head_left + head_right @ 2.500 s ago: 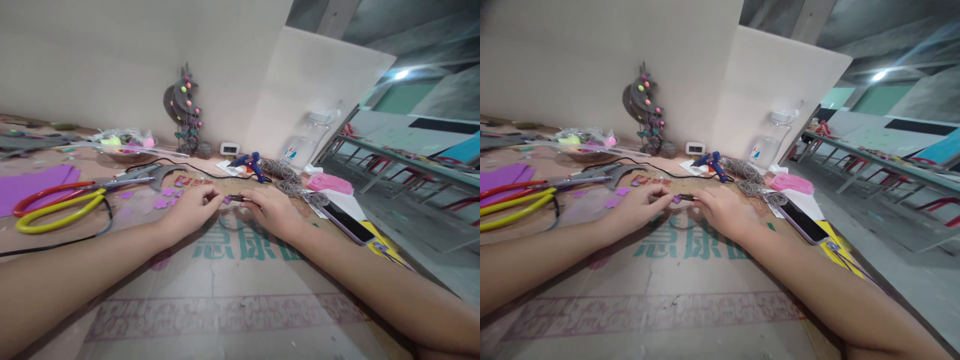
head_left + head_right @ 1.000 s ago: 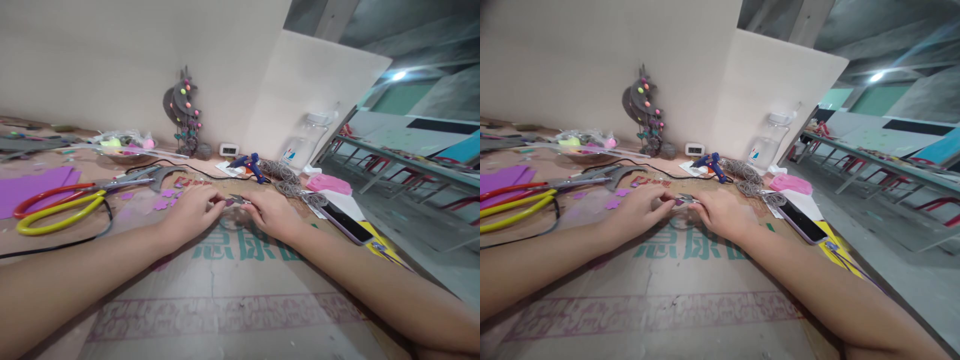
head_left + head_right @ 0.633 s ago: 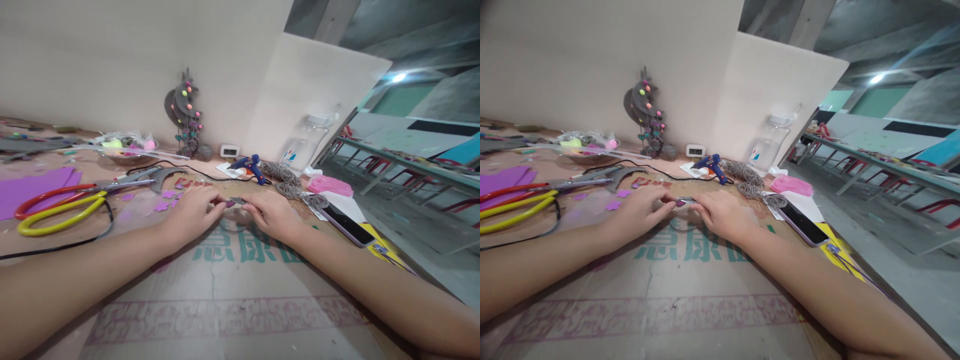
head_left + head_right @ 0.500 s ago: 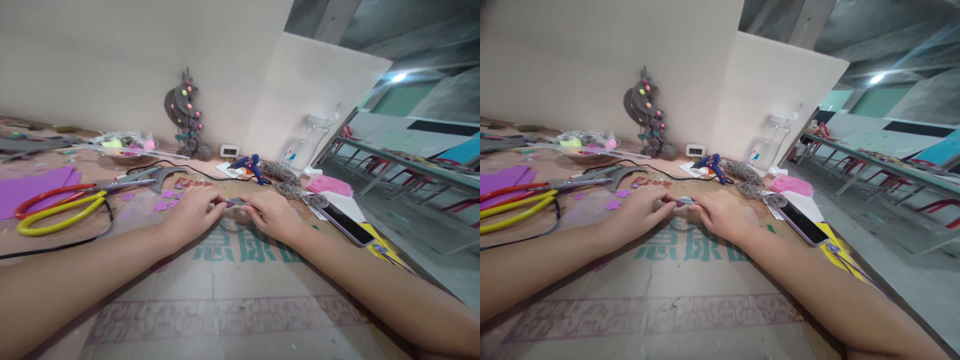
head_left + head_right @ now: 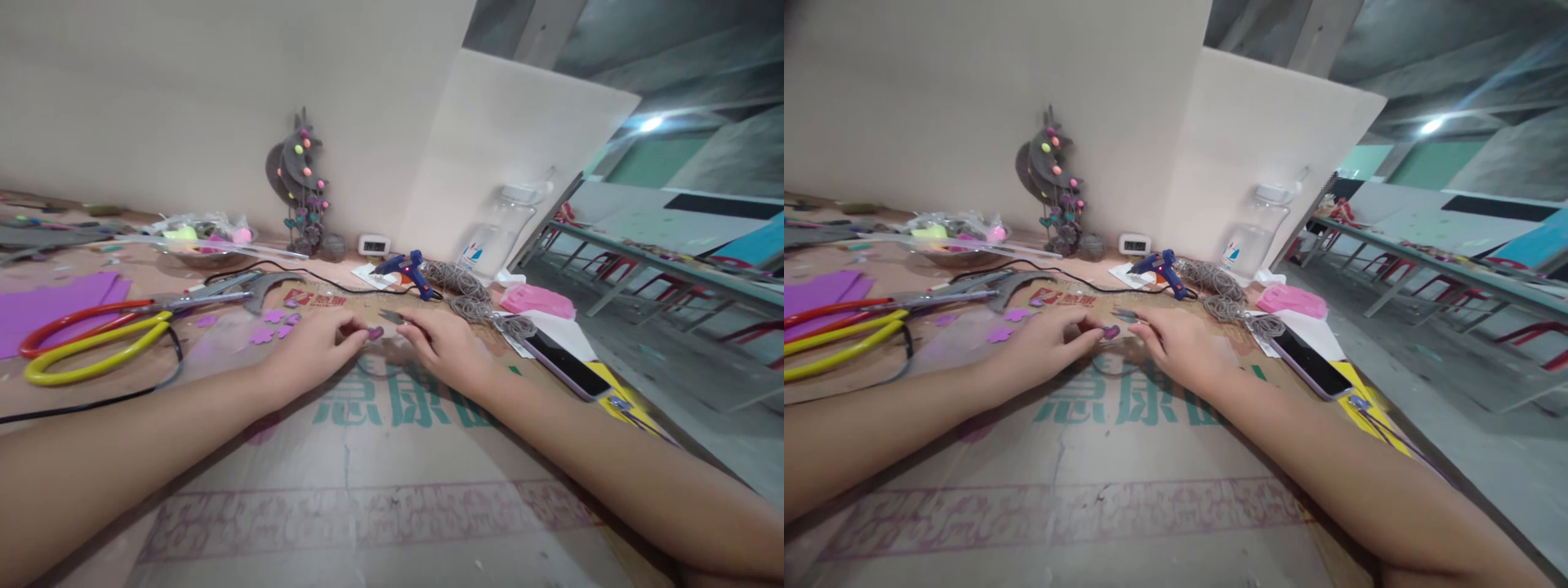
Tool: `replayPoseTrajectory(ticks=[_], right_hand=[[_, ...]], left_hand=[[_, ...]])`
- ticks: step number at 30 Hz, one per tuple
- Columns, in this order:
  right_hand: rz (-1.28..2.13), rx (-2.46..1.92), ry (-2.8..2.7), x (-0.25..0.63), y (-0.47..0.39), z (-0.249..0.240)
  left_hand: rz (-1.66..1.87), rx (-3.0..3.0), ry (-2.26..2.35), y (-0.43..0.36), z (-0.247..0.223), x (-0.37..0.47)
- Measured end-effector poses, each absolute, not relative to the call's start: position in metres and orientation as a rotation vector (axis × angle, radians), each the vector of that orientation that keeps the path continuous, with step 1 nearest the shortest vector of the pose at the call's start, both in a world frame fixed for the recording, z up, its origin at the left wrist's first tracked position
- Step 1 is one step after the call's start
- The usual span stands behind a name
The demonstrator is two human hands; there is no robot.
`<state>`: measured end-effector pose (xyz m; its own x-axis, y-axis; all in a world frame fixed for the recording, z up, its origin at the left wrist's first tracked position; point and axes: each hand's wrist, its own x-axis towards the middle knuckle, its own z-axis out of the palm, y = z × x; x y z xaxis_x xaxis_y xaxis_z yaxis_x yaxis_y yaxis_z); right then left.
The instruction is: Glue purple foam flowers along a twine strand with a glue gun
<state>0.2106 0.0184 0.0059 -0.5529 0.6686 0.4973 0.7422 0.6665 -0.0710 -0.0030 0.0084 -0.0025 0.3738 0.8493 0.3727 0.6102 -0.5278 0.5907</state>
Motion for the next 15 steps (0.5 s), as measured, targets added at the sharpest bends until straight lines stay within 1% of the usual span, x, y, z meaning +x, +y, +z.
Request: replayPoseTrajectory(ticks=[3,7,10,15], right_hand=[[-0.014,-1.190,-2.186,0.210,0.023,0.003],[0.225,-1.209,-1.972,0.211,0.032,-0.002],[0.242,-1.183,-1.965,0.212,0.034,-0.001],[0.128,-1.137,-2.121,0.210,0.024,0.002]], left_hand=[[0.910,2.067,1.254,0.013,-0.004,-0.004],[0.935,1.986,1.235,0.016,-0.006,-0.005],[0.938,1.961,1.213,0.016,-0.005,-0.006],[0.936,1.911,1.193,0.015,-0.004,-0.006]])
